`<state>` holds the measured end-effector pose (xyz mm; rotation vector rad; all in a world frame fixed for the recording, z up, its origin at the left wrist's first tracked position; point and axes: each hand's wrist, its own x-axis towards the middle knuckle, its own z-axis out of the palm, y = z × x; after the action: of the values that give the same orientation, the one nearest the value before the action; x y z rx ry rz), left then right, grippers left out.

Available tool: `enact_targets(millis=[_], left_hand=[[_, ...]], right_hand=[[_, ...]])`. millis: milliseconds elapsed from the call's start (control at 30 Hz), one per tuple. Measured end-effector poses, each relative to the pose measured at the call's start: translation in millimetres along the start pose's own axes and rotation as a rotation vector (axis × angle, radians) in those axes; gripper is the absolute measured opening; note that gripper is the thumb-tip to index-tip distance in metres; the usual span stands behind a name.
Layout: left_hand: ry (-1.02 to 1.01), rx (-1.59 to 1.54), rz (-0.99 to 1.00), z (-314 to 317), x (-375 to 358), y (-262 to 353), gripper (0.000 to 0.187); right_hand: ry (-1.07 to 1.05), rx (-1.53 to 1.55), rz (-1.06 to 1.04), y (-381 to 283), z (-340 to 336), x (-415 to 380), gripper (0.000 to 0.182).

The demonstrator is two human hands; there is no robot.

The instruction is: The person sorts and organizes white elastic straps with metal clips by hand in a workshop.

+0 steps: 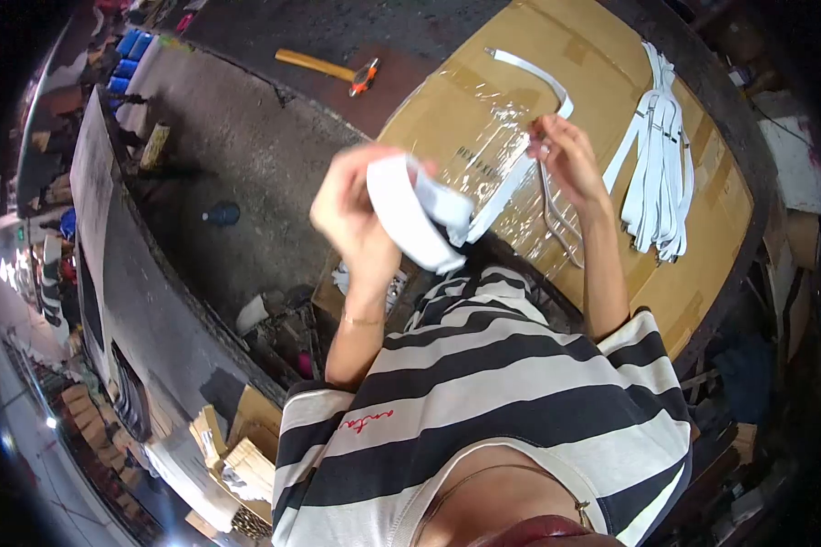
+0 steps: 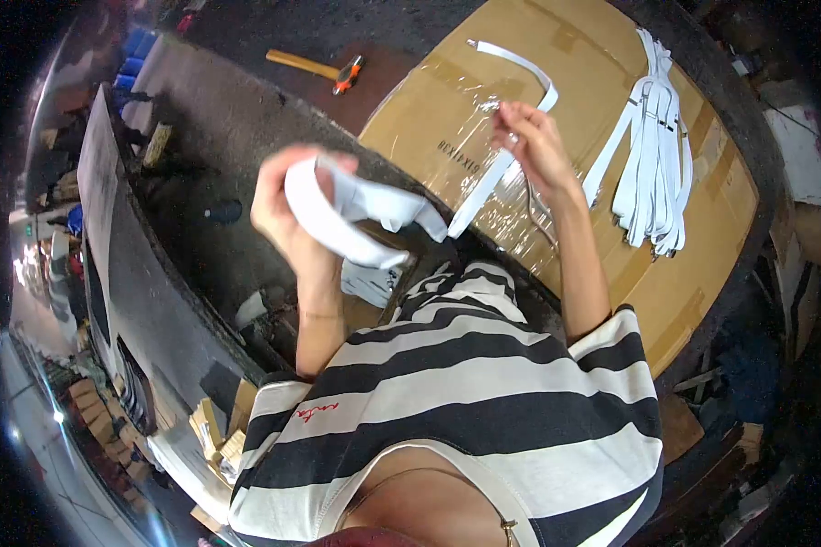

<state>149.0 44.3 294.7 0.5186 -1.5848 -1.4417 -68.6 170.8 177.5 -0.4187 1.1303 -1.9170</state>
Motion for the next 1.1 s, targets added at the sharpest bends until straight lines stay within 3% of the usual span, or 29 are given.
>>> enact_targets(millis=[67,100,167,200,267,300,367,400,467,500,567,600,633,667,733,767,800,867,967,1000,1067,1100], left_hand=[[-0.016,-0.184,-0.153,32,41,-30,0.017],[-0.034,-0.220,-0.204,48,59,-53,0.018],[-0.057,-0.176,-0.270,75,88,-106,0.018],[-0.063,-0.098,-0.279,87,101,-135,0.019],[-0.103,0.061,-0.308,112,123,-205,0.015],[-0.097,0.194,-0.292,123,129,-228,0.017],[-0.124,0.443,-0.233,139,139,-275,0.021],[-0.157,0.561,-0.197,144,142,-305,0.023],[-0.194,0.354,-0.321,153,144,-372,0.032],[-0.210,0.365,-0.384,160,148,-358,0.040],[-0.246,0.381,-0.465,170,144,-354,0.050],[-0.258,0.421,-0.436,173,143,-365,0.057],[-0.274,0.458,-0.408,174,139,-374,0.064],[-0.351,0.394,-0.513,175,138,-375,0.070],[-0.443,0.283,-0.439,174,130,-408,0.067],[-0.557,0.240,-0.563,174,128,-386,0.063],[-0.575,0.236,-0.565,175,122,-371,0.063],[-0.611,0.464,-0.252,176,109,-342,0.049],[-0.573,0.382,-0.074,176,97,-269,0.035],[-0.578,0.375,-0.071,175,92,-238,0.035],[-0.622,0.062,-0.111,169,81,-171,0.025],[-0.674,0.008,-0.076,163,78,-139,0.029]], right_hand=[[0.215,-0.370,0.007,8,-57,45,0.026],[0.223,-0.367,0.000,10,-83,66,0.026],[0.525,-0.836,0.018,16,-129,104,0.038],[0.529,-0.835,0.010,28,-154,125,0.038],[0.610,-1.294,0.085,52,-196,159,0.047],[0.621,-1.291,0.075,52,-198,159,0.047],[0.418,-1.550,0.155,48,-193,160,0.040],[0.427,-1.549,0.138,52,-202,166,0.040],[0.510,-1.472,0.199,64,-225,175,0.035],[0.518,-1.470,0.188,52,-220,171,0.035],[0.484,-0.762,0.073,30,-193,135,0.031],[0.505,-0.756,0.087,21,-184,120,0.031],[0.446,-0.560,0.040,12,-176,105,0.027],[0.389,-0.367,-0.016,2,-166,91,0.023],[0.390,-0.243,-0.141,-19,-137,63,0.024],[0.385,-0.210,-0.193,-29,-124,50,0.024],[0.403,-0.210,-0.198,-39,-115,39,0.024],[0.275,-0.384,-0.365,-56,-98,18,0.025],[0.244,-0.411,-0.472,-86,-62,-7,0.023],[0.191,-0.413,-0.530,-94,-52,-14,0.022],[0.185,-0.405,-0.547,-101,-42,-29,0.021],[0.121,-0.413,-0.523,-104,-39,-36,0.021]])
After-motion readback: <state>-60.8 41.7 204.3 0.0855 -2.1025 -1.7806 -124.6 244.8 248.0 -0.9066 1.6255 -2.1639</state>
